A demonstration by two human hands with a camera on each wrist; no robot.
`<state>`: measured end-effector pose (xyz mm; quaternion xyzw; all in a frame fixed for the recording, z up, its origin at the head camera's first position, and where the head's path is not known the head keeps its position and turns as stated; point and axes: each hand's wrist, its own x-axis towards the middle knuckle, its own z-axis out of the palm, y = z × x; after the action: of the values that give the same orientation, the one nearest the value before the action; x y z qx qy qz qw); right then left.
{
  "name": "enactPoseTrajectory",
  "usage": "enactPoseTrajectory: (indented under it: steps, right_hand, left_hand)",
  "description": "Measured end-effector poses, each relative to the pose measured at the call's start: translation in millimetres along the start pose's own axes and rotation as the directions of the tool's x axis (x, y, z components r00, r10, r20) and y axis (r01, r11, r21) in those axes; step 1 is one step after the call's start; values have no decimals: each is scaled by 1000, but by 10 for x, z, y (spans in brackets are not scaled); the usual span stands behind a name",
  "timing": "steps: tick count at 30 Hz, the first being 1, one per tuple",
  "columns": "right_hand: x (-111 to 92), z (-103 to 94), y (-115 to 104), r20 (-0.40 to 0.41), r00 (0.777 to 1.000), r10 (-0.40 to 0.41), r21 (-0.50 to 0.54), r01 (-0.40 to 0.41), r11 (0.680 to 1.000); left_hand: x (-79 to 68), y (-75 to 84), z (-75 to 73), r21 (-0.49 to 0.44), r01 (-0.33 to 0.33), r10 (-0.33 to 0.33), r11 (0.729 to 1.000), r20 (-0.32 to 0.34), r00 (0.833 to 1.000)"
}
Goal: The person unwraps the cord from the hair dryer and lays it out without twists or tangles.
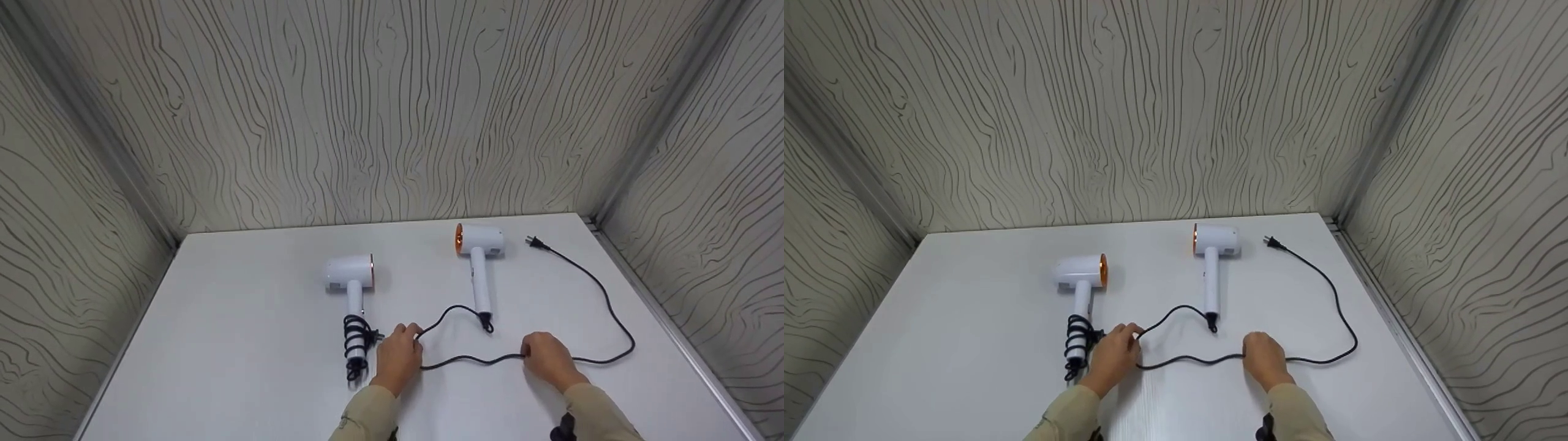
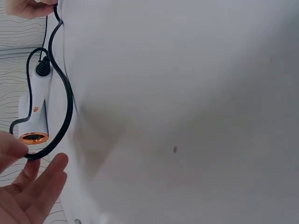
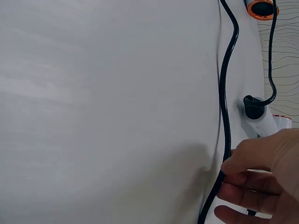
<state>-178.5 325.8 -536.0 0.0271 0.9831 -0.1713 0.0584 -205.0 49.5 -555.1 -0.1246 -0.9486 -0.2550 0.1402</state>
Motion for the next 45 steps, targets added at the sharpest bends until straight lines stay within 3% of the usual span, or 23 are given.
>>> enactPoseTrajectory:
  steps: [5, 12, 21, 27, 35, 45]
  right_hand:
    - [-18, -62, 25, 34, 999, 28, -25, -27, 999]
    - [-43, -58, -8, -12, 999, 39, -44, -40, 998]
    - [-30, -26, -127, -53, 998, 42, -27, -44, 999]
    - [-28, 63, -237, -105, 994, 6, 14, -5, 1000]
    - [-6, 100, -364, -106, 994, 3, 55, 3, 999]
    - [10, 150, -391, -127, 992, -6, 50, 12, 999]
  left_hand:
    - [-12, 22, 47, 57, 4, -5, 998, 27, 1000]
    - [-73, 26, 88, -5, 55, -55, 998, 114, 992]
    - [-168, -18, 148, -3, 18, -18, 1000, 33, 999]
    - [-223, 32, 149, -1, -4, 4, 1000, 35, 999]
    - [-185, 107, 115, -43, 6, -7, 999, -10, 1000]
    - [-158, 155, 50, -42, -46, 45, 998, -43, 998]
